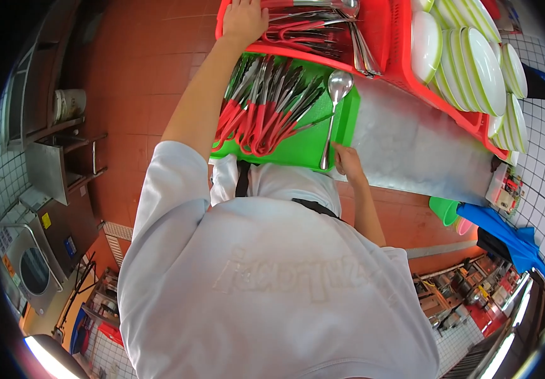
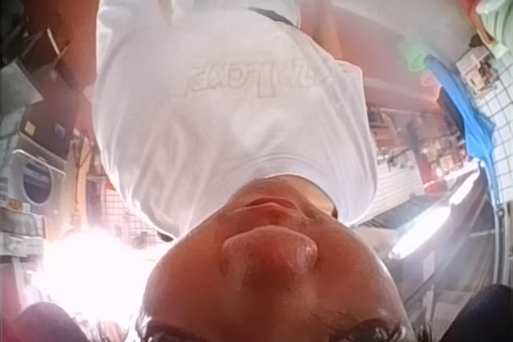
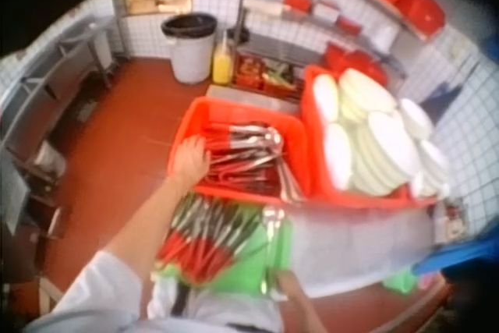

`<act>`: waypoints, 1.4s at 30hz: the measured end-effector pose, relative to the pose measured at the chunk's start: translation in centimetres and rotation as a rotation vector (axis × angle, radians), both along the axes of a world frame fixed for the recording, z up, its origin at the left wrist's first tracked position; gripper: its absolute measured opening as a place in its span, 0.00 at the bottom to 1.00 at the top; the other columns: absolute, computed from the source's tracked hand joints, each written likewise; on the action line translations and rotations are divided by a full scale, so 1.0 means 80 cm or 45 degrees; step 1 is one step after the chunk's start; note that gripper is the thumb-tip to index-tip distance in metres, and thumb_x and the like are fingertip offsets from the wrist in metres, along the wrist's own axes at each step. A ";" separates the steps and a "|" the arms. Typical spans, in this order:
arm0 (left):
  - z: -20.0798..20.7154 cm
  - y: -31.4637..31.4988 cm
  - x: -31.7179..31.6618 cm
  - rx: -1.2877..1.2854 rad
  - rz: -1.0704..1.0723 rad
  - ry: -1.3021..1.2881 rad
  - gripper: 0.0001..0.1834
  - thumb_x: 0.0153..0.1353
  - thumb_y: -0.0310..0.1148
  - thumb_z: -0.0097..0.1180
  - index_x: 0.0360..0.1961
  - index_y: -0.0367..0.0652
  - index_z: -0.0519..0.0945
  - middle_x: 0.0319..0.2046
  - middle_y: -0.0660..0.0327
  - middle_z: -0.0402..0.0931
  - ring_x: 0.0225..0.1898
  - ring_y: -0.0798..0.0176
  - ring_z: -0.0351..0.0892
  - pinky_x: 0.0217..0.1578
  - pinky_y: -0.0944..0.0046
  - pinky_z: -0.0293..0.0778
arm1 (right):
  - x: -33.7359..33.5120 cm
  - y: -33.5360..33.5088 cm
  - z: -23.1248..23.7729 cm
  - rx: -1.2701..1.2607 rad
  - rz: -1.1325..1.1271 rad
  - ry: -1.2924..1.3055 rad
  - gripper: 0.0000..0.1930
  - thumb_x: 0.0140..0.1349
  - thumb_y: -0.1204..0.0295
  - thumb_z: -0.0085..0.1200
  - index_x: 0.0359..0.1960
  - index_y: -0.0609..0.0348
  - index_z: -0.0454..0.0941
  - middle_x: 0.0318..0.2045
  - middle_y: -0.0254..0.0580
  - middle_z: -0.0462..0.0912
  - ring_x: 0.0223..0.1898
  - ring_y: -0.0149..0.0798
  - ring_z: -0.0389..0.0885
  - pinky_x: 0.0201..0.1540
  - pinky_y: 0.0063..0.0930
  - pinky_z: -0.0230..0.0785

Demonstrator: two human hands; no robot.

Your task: Sorting and organizing kitchen tongs and spoons from a large red bin into a green plastic tray.

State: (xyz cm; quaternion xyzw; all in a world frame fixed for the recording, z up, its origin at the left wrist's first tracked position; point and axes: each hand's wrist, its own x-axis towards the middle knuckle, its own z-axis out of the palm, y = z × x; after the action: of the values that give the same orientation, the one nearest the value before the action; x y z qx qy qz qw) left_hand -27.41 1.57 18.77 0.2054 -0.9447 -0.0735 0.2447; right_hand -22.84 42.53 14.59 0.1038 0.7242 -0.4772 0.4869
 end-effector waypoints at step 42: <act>0.098 0.072 0.155 1.940 -0.112 0.561 0.17 0.67 0.45 0.49 0.32 0.43 0.79 0.27 0.69 0.74 0.29 0.75 0.67 0.34 0.72 0.65 | 0.007 -0.007 -0.019 0.076 0.045 0.185 0.22 0.60 0.53 0.52 0.18 0.57 0.73 0.10 0.33 0.69 0.10 0.28 0.64 0.14 0.25 0.53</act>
State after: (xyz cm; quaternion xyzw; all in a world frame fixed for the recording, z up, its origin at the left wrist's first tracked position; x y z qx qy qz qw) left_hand -15.02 7.30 26.63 0.2594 -0.5715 -0.7483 0.2148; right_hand -22.24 41.98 13.09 0.0707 0.7732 -0.4531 0.4381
